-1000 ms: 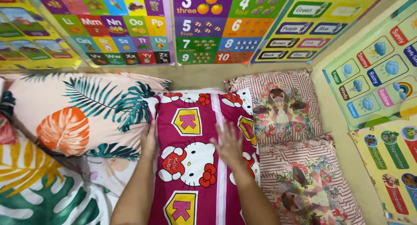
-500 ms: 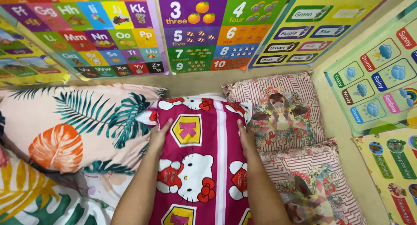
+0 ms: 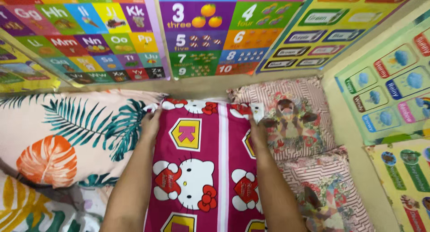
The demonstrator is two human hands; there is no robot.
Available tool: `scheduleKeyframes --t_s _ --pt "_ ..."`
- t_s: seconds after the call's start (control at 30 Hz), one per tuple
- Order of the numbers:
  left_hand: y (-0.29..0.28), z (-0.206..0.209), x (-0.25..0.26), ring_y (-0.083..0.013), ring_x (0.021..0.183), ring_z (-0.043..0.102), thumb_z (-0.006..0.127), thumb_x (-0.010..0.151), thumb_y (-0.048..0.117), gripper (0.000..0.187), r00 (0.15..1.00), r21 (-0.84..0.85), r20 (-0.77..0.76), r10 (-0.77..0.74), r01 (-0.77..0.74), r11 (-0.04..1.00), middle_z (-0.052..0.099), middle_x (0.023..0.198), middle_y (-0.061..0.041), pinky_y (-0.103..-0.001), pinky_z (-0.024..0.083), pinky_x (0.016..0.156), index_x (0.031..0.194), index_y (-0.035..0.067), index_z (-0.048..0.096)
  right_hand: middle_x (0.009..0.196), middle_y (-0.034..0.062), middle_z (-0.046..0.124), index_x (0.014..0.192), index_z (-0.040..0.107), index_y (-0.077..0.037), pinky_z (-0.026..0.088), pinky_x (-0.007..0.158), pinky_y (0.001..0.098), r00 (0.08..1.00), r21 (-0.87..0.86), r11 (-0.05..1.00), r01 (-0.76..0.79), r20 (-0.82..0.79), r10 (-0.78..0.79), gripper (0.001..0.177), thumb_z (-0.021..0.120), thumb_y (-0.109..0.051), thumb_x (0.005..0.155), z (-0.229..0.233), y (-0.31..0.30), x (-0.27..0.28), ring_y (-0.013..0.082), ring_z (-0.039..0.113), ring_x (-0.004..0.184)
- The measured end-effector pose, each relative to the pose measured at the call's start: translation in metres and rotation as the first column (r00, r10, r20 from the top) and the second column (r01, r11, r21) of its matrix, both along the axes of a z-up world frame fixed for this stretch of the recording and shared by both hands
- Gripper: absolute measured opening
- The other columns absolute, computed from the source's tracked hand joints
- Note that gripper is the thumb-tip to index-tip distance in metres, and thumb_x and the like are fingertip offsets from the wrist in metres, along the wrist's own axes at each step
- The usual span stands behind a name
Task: The person arranges several decorative pillows on a bed. They pick up, reposition, and smooth a Spider-Man pillow, a Hello Kitty pillow, and a tropical leaf-patterned pillow, placing them neatly against the wall.
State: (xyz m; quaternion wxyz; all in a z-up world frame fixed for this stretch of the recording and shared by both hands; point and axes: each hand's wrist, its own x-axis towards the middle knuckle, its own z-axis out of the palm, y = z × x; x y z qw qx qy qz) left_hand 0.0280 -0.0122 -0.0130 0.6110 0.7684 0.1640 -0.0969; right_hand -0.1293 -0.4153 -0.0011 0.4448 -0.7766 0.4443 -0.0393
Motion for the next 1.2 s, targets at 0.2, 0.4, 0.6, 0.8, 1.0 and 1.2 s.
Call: scheduleKeyframes --t_s 0.2,0.4,0.6,0.8,1.0,1.2 --pt "-0.049 -0.009 0.009 -0.0346 0.114 0.071 0.079 0.082 0.059 0.082 0.99 0.179 -0.094 -0.101 0.116 0.977 0.073 0.124 -0.03 -0.043 0.053 0.098 0.122 -0.011 0.068 0.152 0.0315 0.043 0.149 0.038 0.011 0.033 0.116 0.0437 0.984 -0.008 0.99 0.141 0.115 -0.139 0.092 0.061 -0.061 0.097 -0.001 0.016 0.031 0.0409 0.042 0.143" --pt "-0.013 0.029 -0.014 -0.0209 0.099 0.068 0.085 0.079 0.041 0.073 0.977 -0.154 0.164 0.137 -0.111 0.982 0.073 0.119 -0.015 -0.033 0.054 0.088 0.13 -0.007 0.065 0.114 0.0253 0.072 0.128 0.064 0.002 0.052 0.091 0.0476 0.883 -0.134 0.989 0.057 0.469 0.012 0.049 0.046 -0.04 0.108 -0.001 0.022 0.027 0.0394 0.07 0.103" --pt "0.008 0.041 -0.011 -0.0312 0.08 0.066 0.08 0.093 0.044 0.054 0.975 0.136 0.191 0.11 -0.137 0.981 0.073 0.09 -0.021 -0.043 0.055 0.076 0.114 -0.006 0.071 0.081 0.0253 0.069 0.103 0.064 -0.006 0.049 0.069 0.0574 0.961 -0.649 0.76 -0.032 0.188 0.201 0.029 0.051 -0.032 0.107 -0.05 0.036 0.064 0.0468 0.066 0.076" --pt "0.012 0.023 0.01 -0.055 0.092 0.065 0.055 0.102 0.051 0.055 0.975 0.628 0.132 -0.181 0.059 0.776 0.068 0.094 -0.035 -0.061 0.05 0.08 0.119 0.001 0.068 0.081 0.0244 0.069 0.099 0.061 -0.006 0.049 0.067 0.0593 0.978 -0.689 0.709 -0.155 -0.003 0.211 0.03 0.052 -0.033 0.11 -0.046 0.027 0.057 0.0479 0.066 0.074" --pt "0.031 -0.006 0.038 -0.0529 0.11 0.058 0.05 0.108 0.048 0.058 0.941 0.494 0.191 -0.281 0.155 0.856 0.061 0.114 -0.036 -0.057 0.047 0.091 0.132 -0.003 0.061 0.097 0.0249 0.07 0.118 0.061 -0.002 0.049 0.079 0.0587 0.978 -0.649 0.761 -0.021 0.146 0.151 0.026 0.06 -0.02 0.099 0.003 0.042 0.055 0.046 0.066 0.092" --pt "-0.037 0.062 -0.042 -0.052 0.15 0.019 0.063 0.096 0.038 0.08 0.695 0.636 0.616 -0.371 -0.162 0.754 0.023 0.161 -0.036 -0.063 0.017 0.12 0.155 -0.008 0.034 0.125 0.0098 0.067 0.143 0.055 -0.005 0.046 0.108 0.0519 0.733 -0.688 0.693 -0.214 0.356 0.579 0.049 0.063 -0.007 0.095 0.032 0.111 0.055 0.0334 0.06 0.127"
